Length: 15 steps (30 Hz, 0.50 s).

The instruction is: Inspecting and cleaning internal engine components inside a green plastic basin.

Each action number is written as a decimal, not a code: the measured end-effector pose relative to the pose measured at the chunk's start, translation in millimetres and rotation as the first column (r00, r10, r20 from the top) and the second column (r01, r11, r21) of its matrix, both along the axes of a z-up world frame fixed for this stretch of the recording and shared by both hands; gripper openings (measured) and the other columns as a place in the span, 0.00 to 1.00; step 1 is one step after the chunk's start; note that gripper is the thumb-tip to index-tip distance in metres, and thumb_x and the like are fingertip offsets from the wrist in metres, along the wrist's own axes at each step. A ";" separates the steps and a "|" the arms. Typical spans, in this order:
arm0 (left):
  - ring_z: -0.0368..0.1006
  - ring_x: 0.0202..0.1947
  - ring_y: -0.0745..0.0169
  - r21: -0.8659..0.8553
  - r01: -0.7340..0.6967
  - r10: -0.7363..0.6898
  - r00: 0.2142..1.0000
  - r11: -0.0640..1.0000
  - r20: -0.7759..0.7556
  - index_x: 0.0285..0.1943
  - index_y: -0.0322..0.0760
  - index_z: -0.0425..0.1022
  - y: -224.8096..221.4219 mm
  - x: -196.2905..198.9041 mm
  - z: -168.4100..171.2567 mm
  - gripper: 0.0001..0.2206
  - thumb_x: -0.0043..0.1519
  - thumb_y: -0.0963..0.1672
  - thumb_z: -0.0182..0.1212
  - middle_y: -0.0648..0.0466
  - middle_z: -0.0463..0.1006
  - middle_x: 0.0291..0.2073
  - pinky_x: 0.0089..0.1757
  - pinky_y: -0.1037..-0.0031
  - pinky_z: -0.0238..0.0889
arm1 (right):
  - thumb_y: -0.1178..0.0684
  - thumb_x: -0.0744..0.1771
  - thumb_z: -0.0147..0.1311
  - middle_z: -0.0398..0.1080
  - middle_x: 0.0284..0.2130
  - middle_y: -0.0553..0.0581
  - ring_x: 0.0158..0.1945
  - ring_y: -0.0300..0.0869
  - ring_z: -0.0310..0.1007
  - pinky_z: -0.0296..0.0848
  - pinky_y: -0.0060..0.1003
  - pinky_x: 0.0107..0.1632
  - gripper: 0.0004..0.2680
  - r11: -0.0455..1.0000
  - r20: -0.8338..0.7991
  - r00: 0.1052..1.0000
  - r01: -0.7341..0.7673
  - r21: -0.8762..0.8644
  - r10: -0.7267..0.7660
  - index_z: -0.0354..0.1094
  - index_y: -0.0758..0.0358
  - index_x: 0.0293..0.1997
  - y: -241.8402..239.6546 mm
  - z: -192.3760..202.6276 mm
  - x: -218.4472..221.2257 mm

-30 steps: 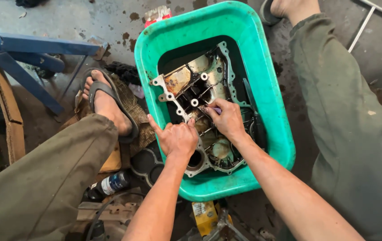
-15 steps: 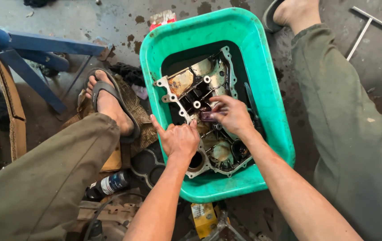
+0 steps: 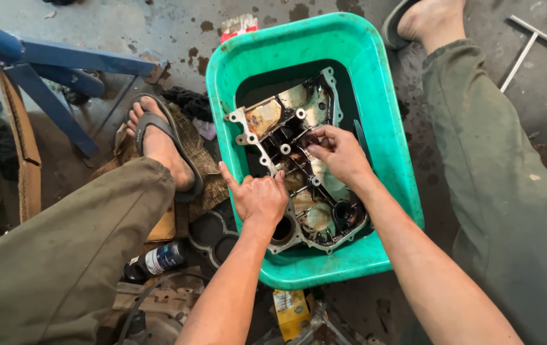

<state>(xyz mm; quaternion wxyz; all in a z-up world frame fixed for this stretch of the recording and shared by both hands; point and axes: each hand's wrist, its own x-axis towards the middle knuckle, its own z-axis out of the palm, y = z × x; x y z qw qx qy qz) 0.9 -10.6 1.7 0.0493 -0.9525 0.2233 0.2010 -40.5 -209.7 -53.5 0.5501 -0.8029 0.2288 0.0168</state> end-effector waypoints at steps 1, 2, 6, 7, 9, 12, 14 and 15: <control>0.78 0.40 0.50 -0.013 0.004 -0.004 1.000 1.000 0.009 0.29 0.37 0.85 0.1 0.2 0.0 0.32 0.72 0.54 0.35 0.49 0.82 0.23 0.68 0.39 0.16 | 0.58 0.62 0.64 0.78 0.36 0.57 0.38 0.43 0.77 0.74 0.37 0.39 0.10 0.960 0.010 0.999 0.044 0.278 -0.049 0.75 0.63 0.47 -0.6 2.1 -0.1; 0.78 0.40 0.50 -0.026 0.010 -0.010 1.000 1.000 0.019 0.29 0.37 0.85 -0.4 1.3 -0.2 0.32 0.71 0.54 0.35 0.48 0.82 0.23 0.68 0.39 0.16 | 0.59 0.62 0.61 0.78 0.36 0.57 0.38 0.43 0.77 0.75 0.36 0.37 0.11 0.842 0.007 0.995 0.080 0.534 -0.099 0.73 0.65 0.48 -1.7 4.1 0.5; 0.78 0.39 0.49 -0.025 0.002 -0.002 1.000 1.000 0.007 0.30 0.36 0.85 -0.3 1.6 0.6 0.32 0.71 0.54 0.35 0.48 0.82 0.23 0.68 0.39 0.16 | 0.53 0.64 0.52 0.77 0.34 0.57 0.37 0.45 0.80 0.76 0.37 0.35 0.10 0.551 -0.137 0.980 0.194 0.812 -0.143 0.71 0.67 0.45 7.0 10.3 -5.2; 0.78 0.40 0.49 -0.015 0.002 -0.002 1.000 1.000 -0.003 0.30 0.37 0.85 -0.2 2.2 1.1 0.32 0.71 0.54 0.35 0.48 0.82 0.23 0.67 0.39 0.16 | 0.53 0.66 0.53 0.76 0.34 0.57 0.36 0.45 0.79 0.76 0.37 0.34 0.08 0.593 -0.150 0.980 0.198 0.780 -0.130 0.68 0.67 0.43 7.8 -1.2 -7.5; 0.78 0.40 0.49 -0.005 0.004 -0.004 1.000 1.000 -0.018 0.30 0.37 0.85 -0.8 1.2 1.1 0.31 0.71 0.54 0.35 0.48 0.82 0.23 0.67 0.39 0.16 | 0.53 0.68 0.54 0.74 0.34 0.57 0.35 0.44 0.78 0.75 0.37 0.33 0.07 0.634 -0.168 0.978 0.207 0.745 -0.121 0.66 0.68 0.41 8.7 -15.6 -11.7; 0.78 0.40 0.49 -0.032 0.000 -0.001 1.000 0.999 -0.017 0.31 0.37 0.86 -1.5 1.3 -0.8 0.32 0.72 0.54 0.34 0.48 0.82 0.23 0.68 0.39 0.15 | 0.62 0.67 0.59 0.73 0.32 0.56 0.32 0.41 0.78 0.72 0.35 0.29 0.08 0.801 -0.119 0.989 0.142 0.582 -0.088 0.59 0.65 0.43 10.3 -21.7 -10.7; 0.78 0.40 0.50 -0.035 -0.003 0.003 1.000 0.999 0.001 0.30 0.38 0.86 -1.2 1.3 -2.5 0.32 0.71 0.54 0.34 0.48 0.82 0.23 0.68 0.40 0.15 | 0.63 0.67 0.55 0.73 0.31 0.55 0.30 0.39 0.77 0.71 0.34 0.29 0.12 0.875 -0.159 0.983 0.153 0.459 -0.089 0.56 0.61 0.51 11.2 -21.4 -9.2; 0.78 0.40 0.50 -0.035 -0.002 0.002 1.000 0.999 0.002 0.30 0.38 0.86 -1.5 1.4 -1.2 0.32 0.71 0.54 0.34 0.48 0.82 0.23 0.68 0.40 0.15 | 0.63 0.67 0.55 0.73 0.31 0.55 0.30 0.39 0.77 0.71 0.34 0.29 0.12 0.875 -0.158 0.983 0.154 0.459 -0.090 0.56 0.61 0.51 12.5 -12.0 -7.9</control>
